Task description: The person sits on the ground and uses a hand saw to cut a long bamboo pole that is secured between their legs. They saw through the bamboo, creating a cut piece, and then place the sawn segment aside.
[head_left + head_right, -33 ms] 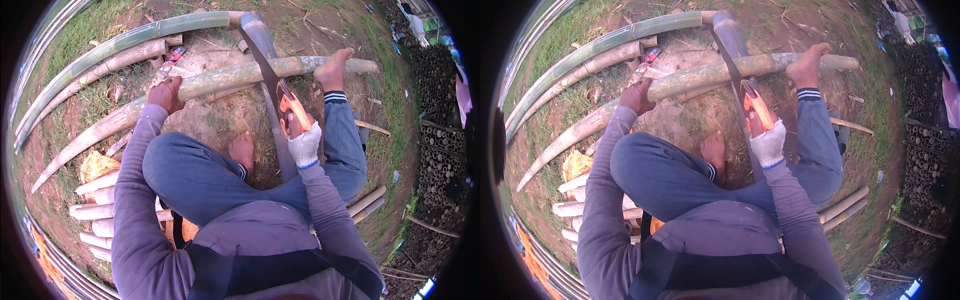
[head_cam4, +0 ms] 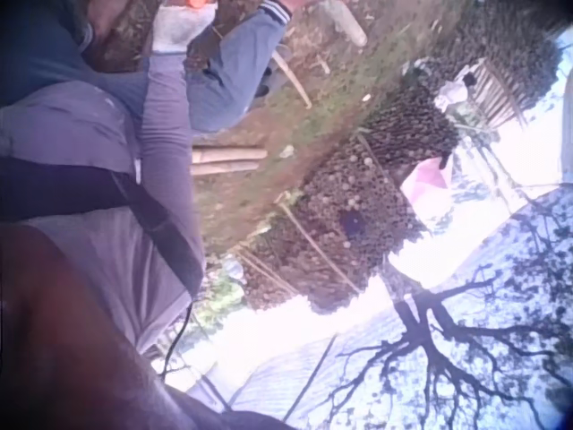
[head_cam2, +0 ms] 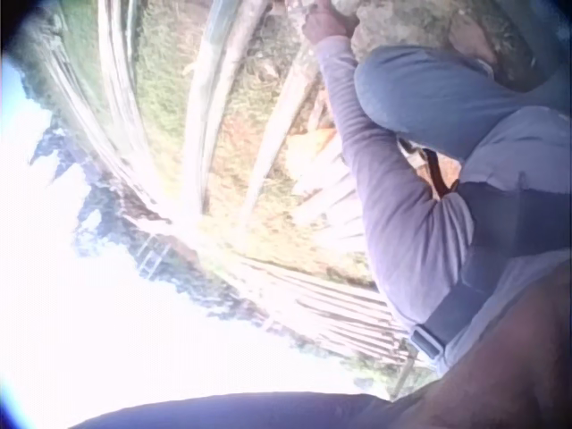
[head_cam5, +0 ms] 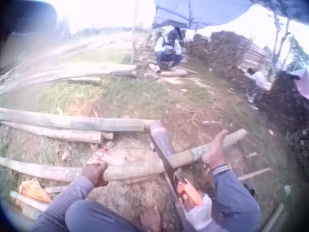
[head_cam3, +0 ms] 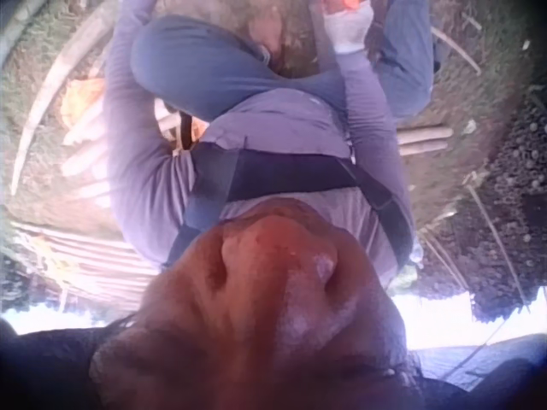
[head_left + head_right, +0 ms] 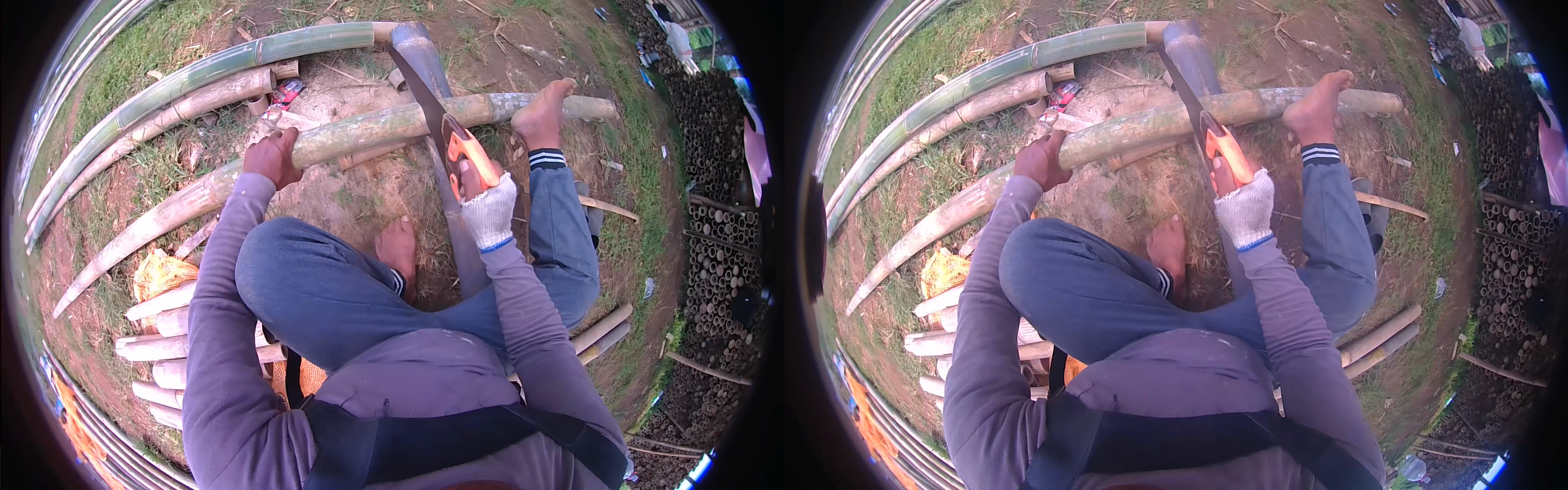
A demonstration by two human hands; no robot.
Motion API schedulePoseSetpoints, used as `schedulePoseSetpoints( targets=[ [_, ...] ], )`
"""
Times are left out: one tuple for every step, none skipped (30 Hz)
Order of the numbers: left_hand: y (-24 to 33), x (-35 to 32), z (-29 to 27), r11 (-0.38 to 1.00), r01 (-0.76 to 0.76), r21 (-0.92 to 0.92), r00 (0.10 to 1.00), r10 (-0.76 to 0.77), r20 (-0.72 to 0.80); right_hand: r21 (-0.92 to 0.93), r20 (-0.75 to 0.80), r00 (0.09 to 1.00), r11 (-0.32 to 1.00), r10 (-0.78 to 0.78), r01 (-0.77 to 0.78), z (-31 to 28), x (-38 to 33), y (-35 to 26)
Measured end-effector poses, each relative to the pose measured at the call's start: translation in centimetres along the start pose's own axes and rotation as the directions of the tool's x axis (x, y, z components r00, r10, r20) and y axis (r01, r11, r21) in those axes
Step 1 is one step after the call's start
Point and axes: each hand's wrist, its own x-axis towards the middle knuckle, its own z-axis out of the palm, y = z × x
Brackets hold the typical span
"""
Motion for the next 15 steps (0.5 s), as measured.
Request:
schedulePoseSetpoints(
  targets=[
    [-0.2, 0.0, 0.2, 1.0, 0.003, 0.019, 1.0, -0.003, 0.002, 0.027, 0.0, 1.0, 1.0, 0.007, -0.007, 1.4, 2.5, -0.5],
    [-0.4, 0.0, 0.2, 1.0, 0.008, 0.03, 1.0, -0.008, 0.006, 0.099, 0.024, 0.998, 0.994, 0.053, -0.055, 1.8, 3.3, -0.8],
    [-0.2, 0.2, 0.0, 0.999, 0.003, 0.032, 1.0, -0.003, -0.004, 0.19, 0.061, 0.992, 0.974, 0.111, -0.121, 1.4, 2.9, -0.6],
    [-0.7, 0.0, 0.3, 0.999, 0.022, 0.029, 1.0, -0.022, -0.009, 0.177, 0.091, 0.99, 0.977, 0.103, -0.118, 0.8, 0.4, -0.1],
    [-1.2, -0.1, 0.5, 0.999, 0.038, 0.027, 0.999, -0.038, -0.014, 0.155, 0.112, 0.988, 0.98, 0.105, -0.122, -0.6, -2.5, 0.0],
    [-1.7, -0.7, 0.6, 0.998, 0.066, 0.021, 0.998, -0.066, -0.013, -0.045, 0.122, 0.992, 0.999, 0.028, -0.023, -2.4, -5.9, -0.8],
    [-1.5, -1.1, 0.5, 0.998, 0.06, 0.011, 0.998, -0.06, 0.008, 0.023, 0.096, 0.989, 0.993, 0.115, -0.118, -4.9, -9.5, -0.5],
    [-1.2, -1.0, 0.5, 0.998, 0.055, 0.003, 0.998, -0.055, 0.015, 0.093, 0.1, 0.982, 0.981, 0.158, -0.167, -7.1, -12.3, -1.2],
    [-0.9, -0.9, 0.2, 0.999, 0.047, 0.007, 0.999, -0.047, 0.014, 0.111, 0.087, 0.98, 0.976, 0.177, -0.186, -7.9, -13.7, -1.4],
    [-0.8, -0.8, 0.0, 0.999, 0.042, 0.011, 0.999, -0.042, 0.013, 0.127, 0.079, 0.979, 0.972, 0.189, -0.198, -8.5, -14.6, -1.4],
    [-0.8, -0.9, 0.2, 0.999, 0.041, 0.014, 0.999, -0.041, 0.014, 0.133, 0.072, 0.982, 0.974, 0.174, -0.183, -7.9, -14.0, -0.4],
    [-0.9, -0.5, 0.1, 0.999, 0.047, 0.015, 0.999, -0.047, 0.008, 0.14, 0.057, 0.985, 0.976, 0.162, -0.169, -7.0, -13.2, -0.3],
    [-0.8, -0.3, 0.1, 0.999, 0.05, 0.018, 0.999, -0.05, 0.002, 0.134, 0.049, 0.989, 0.98, 0.141, -0.146, -4.6, -10.3, 0.5],
    [-0.5, -0.4, 0.2, 0.999, 0.043, 0.016, 0.999, -0.043, 0.005, 0.123, 0.04, 0.992, 0.985, 0.117, -0.121, -2.1, -7.1, 1.1],
    [0.7, 1.1, -0.1, 1.0, -0.018, 0.013, 1.0, 0.018, -0.012, 0.061, -0.024, 0.998, 0.997, 0.055, -0.054, -0.9, -4.4, 0.6]
  ],
)
